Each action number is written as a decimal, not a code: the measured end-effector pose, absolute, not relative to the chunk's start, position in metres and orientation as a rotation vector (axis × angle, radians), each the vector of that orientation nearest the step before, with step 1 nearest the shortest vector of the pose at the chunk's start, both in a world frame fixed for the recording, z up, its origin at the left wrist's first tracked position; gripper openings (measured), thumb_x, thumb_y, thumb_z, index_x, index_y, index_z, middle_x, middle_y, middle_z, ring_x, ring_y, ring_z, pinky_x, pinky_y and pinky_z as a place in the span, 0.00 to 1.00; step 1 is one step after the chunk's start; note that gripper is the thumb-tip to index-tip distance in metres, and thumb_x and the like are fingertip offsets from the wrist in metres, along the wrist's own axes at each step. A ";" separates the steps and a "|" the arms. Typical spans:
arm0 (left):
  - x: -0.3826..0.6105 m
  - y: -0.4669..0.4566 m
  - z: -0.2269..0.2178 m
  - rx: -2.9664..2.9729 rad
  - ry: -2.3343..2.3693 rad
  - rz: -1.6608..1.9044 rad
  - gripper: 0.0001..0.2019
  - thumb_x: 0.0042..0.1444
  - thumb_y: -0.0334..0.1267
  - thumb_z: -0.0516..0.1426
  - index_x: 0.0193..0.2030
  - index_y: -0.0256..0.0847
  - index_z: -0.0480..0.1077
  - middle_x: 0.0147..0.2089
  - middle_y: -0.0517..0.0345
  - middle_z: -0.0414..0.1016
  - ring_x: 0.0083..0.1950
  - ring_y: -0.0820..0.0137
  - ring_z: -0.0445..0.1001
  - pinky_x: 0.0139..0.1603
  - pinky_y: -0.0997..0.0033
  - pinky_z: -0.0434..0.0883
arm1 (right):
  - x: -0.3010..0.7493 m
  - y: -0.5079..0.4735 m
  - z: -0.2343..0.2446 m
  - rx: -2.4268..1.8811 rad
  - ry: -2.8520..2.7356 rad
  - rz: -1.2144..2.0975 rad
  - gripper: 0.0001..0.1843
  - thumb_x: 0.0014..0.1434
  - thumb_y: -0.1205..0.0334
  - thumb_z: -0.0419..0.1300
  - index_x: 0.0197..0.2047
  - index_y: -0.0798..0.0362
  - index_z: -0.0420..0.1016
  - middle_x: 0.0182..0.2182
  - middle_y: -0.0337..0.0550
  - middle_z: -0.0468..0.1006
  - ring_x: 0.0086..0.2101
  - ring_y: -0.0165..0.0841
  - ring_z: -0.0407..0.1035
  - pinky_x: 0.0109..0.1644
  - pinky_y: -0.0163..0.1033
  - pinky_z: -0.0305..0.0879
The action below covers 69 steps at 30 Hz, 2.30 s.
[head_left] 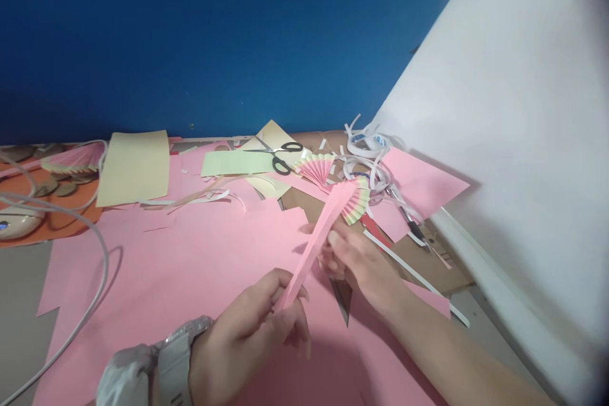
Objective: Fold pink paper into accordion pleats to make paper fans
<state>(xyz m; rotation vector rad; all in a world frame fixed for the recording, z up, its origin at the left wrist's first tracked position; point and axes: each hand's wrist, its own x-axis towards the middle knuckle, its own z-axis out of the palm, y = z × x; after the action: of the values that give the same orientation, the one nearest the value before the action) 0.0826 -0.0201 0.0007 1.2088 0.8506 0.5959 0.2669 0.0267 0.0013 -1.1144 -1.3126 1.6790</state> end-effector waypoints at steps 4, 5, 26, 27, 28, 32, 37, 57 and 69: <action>0.083 -0.019 0.006 1.303 0.904 0.496 0.15 0.62 0.46 0.46 0.38 0.39 0.67 0.36 0.55 0.74 0.38 0.68 0.69 0.40 0.72 0.65 | 0.266 0.026 0.004 -1.248 -1.428 1.515 0.11 0.59 0.53 0.56 0.34 0.53 0.68 0.25 0.34 0.63 0.24 0.26 0.57 0.29 0.33 0.56; 0.084 -0.019 0.005 1.318 0.903 0.503 0.16 0.63 0.46 0.45 0.38 0.39 0.68 0.36 0.55 0.75 0.38 0.68 0.70 0.40 0.72 0.65 | 0.265 0.024 0.005 -1.228 -1.475 1.530 0.10 0.59 0.54 0.56 0.34 0.53 0.68 0.27 0.36 0.66 0.27 0.27 0.61 0.32 0.34 0.59; 0.089 -0.017 -0.004 1.196 1.081 0.463 0.22 0.63 0.46 0.42 0.26 0.38 0.68 0.27 0.55 0.78 0.20 0.75 0.67 0.20 0.77 0.61 | 0.257 0.013 0.019 -1.258 -2.175 1.269 0.10 0.63 0.61 0.48 0.31 0.53 0.64 0.27 0.38 0.70 0.27 0.29 0.64 0.31 0.33 0.59; 0.089 -0.017 -0.003 1.186 1.083 0.449 0.22 0.63 0.46 0.42 0.26 0.38 0.68 0.27 0.56 0.78 0.16 0.77 0.64 0.18 0.78 0.59 | 0.257 0.014 0.018 -1.245 -2.223 1.219 0.10 0.63 0.62 0.48 0.31 0.53 0.65 0.27 0.39 0.70 0.28 0.30 0.64 0.32 0.34 0.59; 0.089 -0.016 -0.003 1.178 1.087 0.439 0.22 0.63 0.46 0.42 0.27 0.38 0.68 0.27 0.56 0.78 0.14 0.79 0.60 0.16 0.78 0.58 | 0.257 0.014 0.018 -1.222 -2.257 1.167 0.10 0.62 0.63 0.48 0.30 0.53 0.65 0.28 0.40 0.70 0.29 0.31 0.65 0.33 0.35 0.60; 0.089 -0.016 -0.003 1.178 1.101 0.412 0.21 0.63 0.46 0.41 0.28 0.38 0.66 0.27 0.59 0.77 0.10 0.82 0.54 0.13 0.79 0.55 | 0.256 0.013 0.012 -1.103 -2.283 1.015 0.09 0.61 0.66 0.49 0.31 0.54 0.66 0.29 0.41 0.71 0.33 0.33 0.65 0.39 0.37 0.61; 0.089 -0.016 -0.006 1.192 1.099 0.490 0.21 0.63 0.49 0.42 0.30 0.39 0.67 0.27 0.60 0.76 0.12 0.81 0.55 0.14 0.79 0.58 | 0.254 0.011 0.012 -1.243 -2.117 1.240 0.06 0.62 0.63 0.50 0.35 0.52 0.66 0.29 0.38 0.69 0.29 0.29 0.64 0.32 0.32 0.61; 0.088 -0.018 -0.007 1.192 0.981 0.605 0.17 0.64 0.46 0.42 0.33 0.39 0.64 0.20 0.62 0.68 0.19 0.76 0.61 0.21 0.78 0.62 | 0.257 0.014 0.009 -1.059 -1.676 1.641 0.05 0.62 0.61 0.52 0.38 0.52 0.65 0.30 0.37 0.68 0.32 0.29 0.64 0.40 0.36 0.62; 0.080 -0.012 -0.008 0.962 0.796 0.709 0.09 0.56 0.43 0.57 0.35 0.39 0.64 0.25 0.67 0.60 0.21 0.83 0.56 0.23 0.80 0.57 | 0.265 0.019 -0.002 -0.814 -1.393 1.859 0.12 0.58 0.55 0.59 0.31 0.54 0.65 0.26 0.35 0.60 0.28 0.26 0.56 0.33 0.34 0.56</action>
<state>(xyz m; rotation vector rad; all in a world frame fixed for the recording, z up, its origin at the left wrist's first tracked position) 0.0801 -0.0121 -0.0080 0.9623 0.7962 0.7094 0.2651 0.0186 -0.0022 -0.8141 -1.3934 1.8589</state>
